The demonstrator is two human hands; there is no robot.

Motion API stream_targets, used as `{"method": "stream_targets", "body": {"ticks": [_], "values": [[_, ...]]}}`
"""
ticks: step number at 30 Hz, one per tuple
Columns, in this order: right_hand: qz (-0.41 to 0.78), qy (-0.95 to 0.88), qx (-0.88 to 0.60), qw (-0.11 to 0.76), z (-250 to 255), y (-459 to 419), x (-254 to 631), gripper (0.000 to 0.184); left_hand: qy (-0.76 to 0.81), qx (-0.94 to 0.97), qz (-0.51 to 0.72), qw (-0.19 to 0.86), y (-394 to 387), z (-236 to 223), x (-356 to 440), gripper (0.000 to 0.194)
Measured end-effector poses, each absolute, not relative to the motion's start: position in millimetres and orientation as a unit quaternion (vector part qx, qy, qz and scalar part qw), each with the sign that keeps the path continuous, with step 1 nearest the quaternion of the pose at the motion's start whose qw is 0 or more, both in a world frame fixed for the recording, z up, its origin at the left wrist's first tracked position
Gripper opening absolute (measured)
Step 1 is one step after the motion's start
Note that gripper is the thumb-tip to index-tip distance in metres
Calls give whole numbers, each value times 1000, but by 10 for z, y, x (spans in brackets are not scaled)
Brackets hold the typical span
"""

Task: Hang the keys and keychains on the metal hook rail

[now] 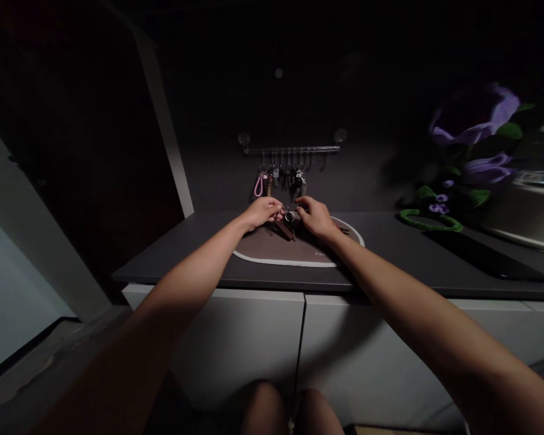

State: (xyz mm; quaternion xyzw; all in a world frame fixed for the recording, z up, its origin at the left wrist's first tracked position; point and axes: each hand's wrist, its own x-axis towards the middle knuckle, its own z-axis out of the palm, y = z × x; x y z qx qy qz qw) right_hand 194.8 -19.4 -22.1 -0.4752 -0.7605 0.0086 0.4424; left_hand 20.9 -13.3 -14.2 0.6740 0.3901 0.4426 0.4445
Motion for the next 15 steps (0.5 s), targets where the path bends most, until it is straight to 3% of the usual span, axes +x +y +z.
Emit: {"method": "stream_targets", "body": {"ticks": [15], "values": [[15, -788, -369, 493, -183, -259, 1921, 20, 368, 592, 507, 508, -225, -26, 238, 8]]}}
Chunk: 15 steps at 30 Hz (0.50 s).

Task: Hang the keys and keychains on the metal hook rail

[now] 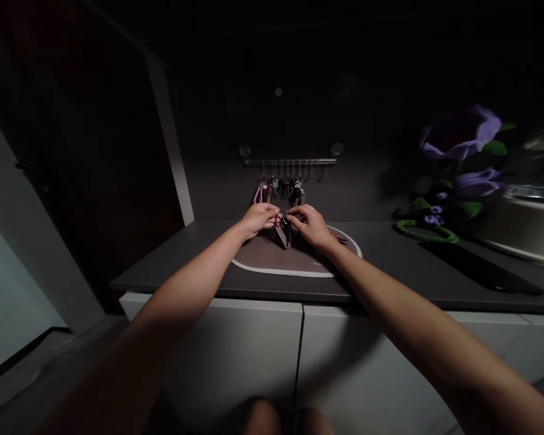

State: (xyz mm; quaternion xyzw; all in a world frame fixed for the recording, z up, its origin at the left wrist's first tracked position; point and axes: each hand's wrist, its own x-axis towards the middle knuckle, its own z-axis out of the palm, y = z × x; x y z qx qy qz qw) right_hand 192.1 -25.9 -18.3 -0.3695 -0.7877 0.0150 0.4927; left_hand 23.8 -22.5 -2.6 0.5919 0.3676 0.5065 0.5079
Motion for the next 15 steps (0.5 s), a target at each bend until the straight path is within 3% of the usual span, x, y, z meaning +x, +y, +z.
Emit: {"method": "stream_targets", "body": {"ticks": [6, 15], "values": [[47, -773, -355, 523, -206, -206, 1927, 19, 350, 591, 510, 517, -237, -11, 249, 8], [206, -707, -349, 580, -206, -153, 1949, 24, 298, 618, 502, 526, -256, -43, 258, 12]]}}
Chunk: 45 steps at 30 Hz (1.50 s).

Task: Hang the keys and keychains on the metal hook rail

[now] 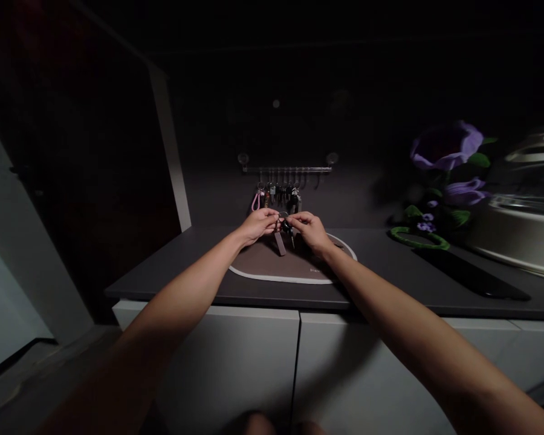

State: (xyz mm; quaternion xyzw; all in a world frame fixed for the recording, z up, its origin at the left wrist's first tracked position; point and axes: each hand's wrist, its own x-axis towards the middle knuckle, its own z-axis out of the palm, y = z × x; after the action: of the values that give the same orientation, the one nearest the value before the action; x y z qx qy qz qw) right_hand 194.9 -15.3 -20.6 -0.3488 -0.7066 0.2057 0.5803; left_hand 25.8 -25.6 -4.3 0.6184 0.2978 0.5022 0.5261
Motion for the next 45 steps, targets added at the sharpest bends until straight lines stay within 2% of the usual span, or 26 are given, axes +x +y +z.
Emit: {"method": "stream_targets", "body": {"ticks": [13, 21, 32, 45], "values": [[303, -658, -298, 621, -133, -181, 1954, 28, 299, 650, 481, 507, -235, -58, 277, 28], [357, -606, -315, 637, -89, -204, 1987, 33, 329, 635, 505, 484, -231, -64, 307, 19], [302, -574, -345, 679, 109, -32, 2061, 36, 361, 625, 512, 466, -214, -118, 329, 14], [207, -506, -398, 737, 493, 743, 2231, 38, 383, 618, 512, 457, -196, -144, 359, 7]]}}
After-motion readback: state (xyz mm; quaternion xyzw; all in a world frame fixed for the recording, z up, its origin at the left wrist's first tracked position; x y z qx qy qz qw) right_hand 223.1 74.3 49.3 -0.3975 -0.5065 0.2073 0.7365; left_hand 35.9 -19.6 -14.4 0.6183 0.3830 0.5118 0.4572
